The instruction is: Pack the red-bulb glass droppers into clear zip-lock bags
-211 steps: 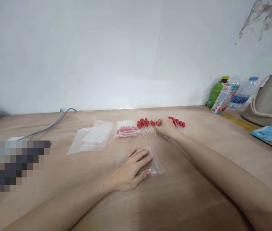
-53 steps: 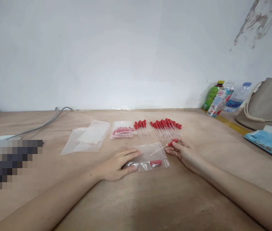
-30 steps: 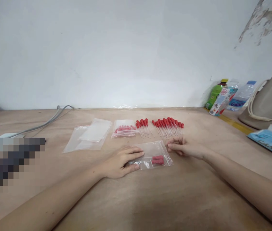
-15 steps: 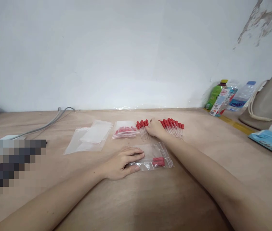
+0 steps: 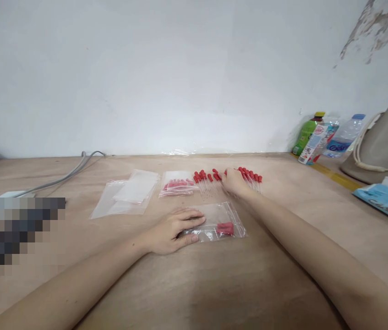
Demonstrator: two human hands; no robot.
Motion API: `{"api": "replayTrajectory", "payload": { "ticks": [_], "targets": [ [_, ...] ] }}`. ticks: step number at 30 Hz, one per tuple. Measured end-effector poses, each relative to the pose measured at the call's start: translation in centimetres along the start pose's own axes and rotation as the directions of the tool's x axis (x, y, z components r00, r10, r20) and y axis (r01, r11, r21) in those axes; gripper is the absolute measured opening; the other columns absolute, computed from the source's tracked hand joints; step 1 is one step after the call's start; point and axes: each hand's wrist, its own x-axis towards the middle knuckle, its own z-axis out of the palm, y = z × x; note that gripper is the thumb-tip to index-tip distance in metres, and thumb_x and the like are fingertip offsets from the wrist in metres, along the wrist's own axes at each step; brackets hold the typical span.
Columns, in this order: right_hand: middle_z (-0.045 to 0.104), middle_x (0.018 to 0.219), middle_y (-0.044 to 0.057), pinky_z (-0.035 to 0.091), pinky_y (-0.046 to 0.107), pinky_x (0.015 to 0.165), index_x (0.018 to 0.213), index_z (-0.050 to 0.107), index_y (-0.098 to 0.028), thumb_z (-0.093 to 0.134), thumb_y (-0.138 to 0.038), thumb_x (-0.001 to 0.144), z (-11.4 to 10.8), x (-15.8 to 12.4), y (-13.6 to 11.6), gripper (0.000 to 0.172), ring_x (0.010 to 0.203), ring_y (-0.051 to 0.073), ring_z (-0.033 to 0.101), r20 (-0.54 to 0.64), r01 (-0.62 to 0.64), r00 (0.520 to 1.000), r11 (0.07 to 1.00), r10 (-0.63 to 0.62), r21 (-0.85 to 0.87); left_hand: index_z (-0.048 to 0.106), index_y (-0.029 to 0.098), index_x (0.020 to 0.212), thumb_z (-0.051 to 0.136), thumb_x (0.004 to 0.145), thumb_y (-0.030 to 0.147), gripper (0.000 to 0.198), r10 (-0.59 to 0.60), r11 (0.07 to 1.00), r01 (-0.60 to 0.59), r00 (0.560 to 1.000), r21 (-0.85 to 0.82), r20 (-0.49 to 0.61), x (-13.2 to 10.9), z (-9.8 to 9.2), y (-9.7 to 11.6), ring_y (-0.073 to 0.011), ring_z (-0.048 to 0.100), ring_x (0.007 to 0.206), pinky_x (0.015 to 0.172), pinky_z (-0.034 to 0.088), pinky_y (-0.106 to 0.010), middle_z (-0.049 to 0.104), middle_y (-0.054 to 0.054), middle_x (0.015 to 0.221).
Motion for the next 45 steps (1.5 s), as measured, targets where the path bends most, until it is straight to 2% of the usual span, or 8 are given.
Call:
{"api": "replayTrajectory", "payload": {
  "ticks": [5,11,15,19,29,31,37,45],
  "targets": [
    [0.064,0.079,0.008,0.039,0.027,0.067,0.079,0.060,-0.016,0.033,-0.030,0.086,-2.2,-1.7,1.6,0.031,0.078,0.019,0.059,-0.031,0.064,0.998,0.996,-0.062,0.070,0.036,0.023,0.133,0.043,0.090,0.035,0.045,0.002,1.000,-0.002,1.000,-0.005,0.004,0.0,-0.1,0.0,-0.0226,0.037,0.123,0.104,0.026,-0.042,0.041,-0.007,0.134],
    [0.054,0.060,-0.003,0.036,0.021,0.049,0.082,0.048,-0.018,0.049,-0.044,0.077,-3.7,-7.0,4.7,0.026,0.048,0.008,0.046,0.049,0.016,0.997,0.809,-0.054,0.587,0.037,0.025,0.132,0.044,0.089,0.034,0.045,0.008,1.000,-0.008,1.000,-0.027,-0.012,0.0,-0.1,0.0,-0.0229,0.038,0.122,0.104,0.027,-0.043,0.042,-0.007,0.133],
    [0.055,0.060,-0.007,0.036,0.020,0.042,0.113,0.031,-0.019,0.065,-0.036,0.065,-3.2,-9.3,5.4,0.062,0.044,0.008,0.048,0.075,-0.113,0.993,0.584,0.089,0.804,0.037,0.025,0.132,0.044,0.089,0.035,0.045,0.003,1.000,-0.003,1.000,-0.030,-0.003,-0.1,0.0,-0.1,-0.0229,0.037,0.123,0.104,0.027,-0.042,0.041,-0.007,0.134],
    [0.056,0.056,-0.008,0.042,0.020,0.043,0.127,0.009,-0.021,0.067,-0.028,0.063,-2.4,-10.0,4.6,0.086,0.046,0.011,0.054,0.070,-0.131,0.988,0.490,0.140,0.862,0.036,0.025,0.133,0.043,0.090,0.034,0.045,-0.003,0.999,0.004,1.000,-0.036,0.009,-0.1,0.1,-0.3,-0.0220,0.035,0.125,0.104,0.026,-0.042,0.040,-0.006,0.135],
    [0.056,0.062,-0.006,0.052,0.030,0.062,0.096,0.036,-0.024,0.063,-0.036,0.069,-1.4,-11.3,3.4,0.040,0.059,0.013,0.062,0.178,-0.225,0.967,0.282,0.181,0.933,0.031,0.024,0.135,0.039,0.091,0.038,0.047,-0.031,0.999,0.028,0.996,0.041,0.081,-0.2,-0.2,-0.1,-0.0220,0.029,0.129,0.106,0.020,-0.043,0.033,-0.007,0.140],
    [0.059,0.067,-0.003,0.051,0.029,0.067,0.090,0.044,-0.022,0.064,-0.037,0.068,-1.5,-11.3,3.9,0.033,0.062,0.012,0.062,0.210,-0.250,0.966,0.321,0.154,0.913,0.027,0.022,0.137,0.041,0.089,0.041,0.053,-0.057,0.997,0.053,0.995,0.057,0.078,-0.2,-0.1,0.0,-0.0232,0.028,0.129,0.106,0.020,-0.043,0.032,-0.008,0.140],
    [0.063,0.068,0.001,0.045,0.027,0.058,0.077,0.061,-0.016,0.066,-0.043,0.063,-1.8,-11.0,5.2,0.031,0.061,0.012,0.055,0.321,-0.221,0.947,0.692,-0.018,0.688,0.022,0.020,0.138,0.043,0.087,0.044,0.060,-0.070,0.997,0.068,0.997,0.048,0.039,-0.3,-0.1,0.2,-0.0225,0.033,0.126,0.106,0.023,-0.041,0.036,-0.009,0.137],
    [0.043,0.052,-0.007,0.031,0.022,0.046,0.089,0.058,-0.015,0.067,-0.034,0.063,-2.8,-10.4,5.7,0.034,0.048,0.007,0.039,0.320,-0.046,0.931,0.814,-0.175,0.579,0.022,0.022,0.138,0.043,0.088,0.046,0.060,-0.070,0.997,0.068,0.997,0.043,0.036,-0.2,0.0,0.0,-0.0224,0.032,0.126,0.106,0.023,-0.041,0.035,-0.008,0.138]
  ]
}}
